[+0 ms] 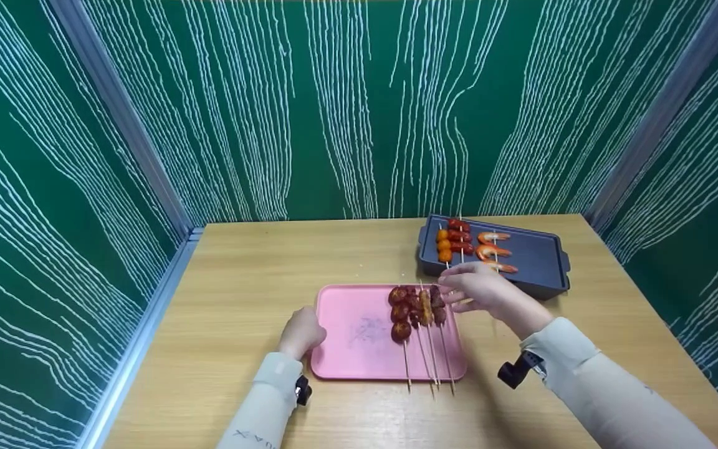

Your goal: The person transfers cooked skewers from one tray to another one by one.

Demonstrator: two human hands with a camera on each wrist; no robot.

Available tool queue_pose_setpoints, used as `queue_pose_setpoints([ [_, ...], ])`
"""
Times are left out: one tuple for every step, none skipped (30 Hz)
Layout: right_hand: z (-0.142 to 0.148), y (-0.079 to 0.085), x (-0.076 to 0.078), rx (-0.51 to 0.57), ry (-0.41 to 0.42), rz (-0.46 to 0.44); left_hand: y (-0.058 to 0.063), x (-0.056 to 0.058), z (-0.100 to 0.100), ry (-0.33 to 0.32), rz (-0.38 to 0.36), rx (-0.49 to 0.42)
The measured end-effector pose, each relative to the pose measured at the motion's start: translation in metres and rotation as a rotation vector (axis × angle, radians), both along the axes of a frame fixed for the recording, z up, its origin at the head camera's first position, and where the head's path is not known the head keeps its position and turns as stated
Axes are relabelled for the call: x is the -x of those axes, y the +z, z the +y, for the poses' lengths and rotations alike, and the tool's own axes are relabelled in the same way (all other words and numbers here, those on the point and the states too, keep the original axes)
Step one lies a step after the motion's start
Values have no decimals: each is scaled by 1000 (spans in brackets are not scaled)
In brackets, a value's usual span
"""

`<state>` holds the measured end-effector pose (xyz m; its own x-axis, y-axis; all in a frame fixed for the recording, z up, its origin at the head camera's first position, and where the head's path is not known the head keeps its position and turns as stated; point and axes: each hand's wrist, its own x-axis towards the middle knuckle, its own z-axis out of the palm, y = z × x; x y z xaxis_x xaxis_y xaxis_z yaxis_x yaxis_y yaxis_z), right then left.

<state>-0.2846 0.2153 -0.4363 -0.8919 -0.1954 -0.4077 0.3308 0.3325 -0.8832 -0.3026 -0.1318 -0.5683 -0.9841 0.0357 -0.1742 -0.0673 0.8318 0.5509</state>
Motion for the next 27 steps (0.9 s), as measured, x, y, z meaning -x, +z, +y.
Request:
queue_pose_setpoints([
  [3,1,1,5,-8,1,0,0,0,0,-2,4],
  [6,2,2,9,-15,1,1,0,0,0,-1,10],
  [9,2,2,12,-21,-1,1,-1,0,0,-2,13],
  [13,2,4,14,-27,-2,1,-1,1,0,-3,17],
  [16,2,5,15,-35,-4,2,-1,1,2,-6,19],
  [19,2,6,14,-44,-6,3,-1,1,3,-9,20],
  [23,2,7,10,-55,-9,3,-1,1,5,-12,19],
  [26,2,8,5,-67,-11,4,-1,2,8,-16,16],
  [29,1,9,1,-73,-12,4,-2,2,12,-23,12],
  [32,0,9,-4,-83,-13,5,-2,2,16,-28,7],
  [36,-1,10,-7,-94,-13,5,-2,2,20,-34,5],
  [39,-1,11,-8,-105,-15,5,-2,2,23,-39,0],
  [42,-3,11,-2,-111,-16,6,-2,3,26,-44,-5],
  [45,-4,12,6,-124,-21,6,-2,3,27,-47,-8],
  [49,-6,13,16,-136,-28,6,-1,3,28,-48,-10],
  [52,-8,13,26,-150,-35,5,-1,3,28,-50,-12],
  [55,-9,14,37,-160,-40,6,-1,3,28,-51,-10],
  [58,-11,14,49,-168,-44,6,-2,2,29,-52,-13],
  [61,-13,14,60,-175,-48,5,-2,2,29,-52,-14],
  [63,-15,14,65,-185,-49,5,-2,2,29,-52,-14],
  [66,-16,14,72,-191,-48,5,-2,2,29,-50,-17],
  [68,-18,14,80,-197,-43,5,-2,2,27,-46,-20],
  [70,-21,14,86,-203,-38,5,-2,1,24,-40,-23],
  [72,-23,15,95,-210,-34,3,-1,1,16,-27,-21],
  [74,-26,15,104,-219,-31,3,-1,0,7,-16,-19],
  [76,-28,15,107,-226,-30,2,0,0,-1,-3,-15],
  [77,-31,15,112,-236,-33,1,0,0,-9,9,-12],
])
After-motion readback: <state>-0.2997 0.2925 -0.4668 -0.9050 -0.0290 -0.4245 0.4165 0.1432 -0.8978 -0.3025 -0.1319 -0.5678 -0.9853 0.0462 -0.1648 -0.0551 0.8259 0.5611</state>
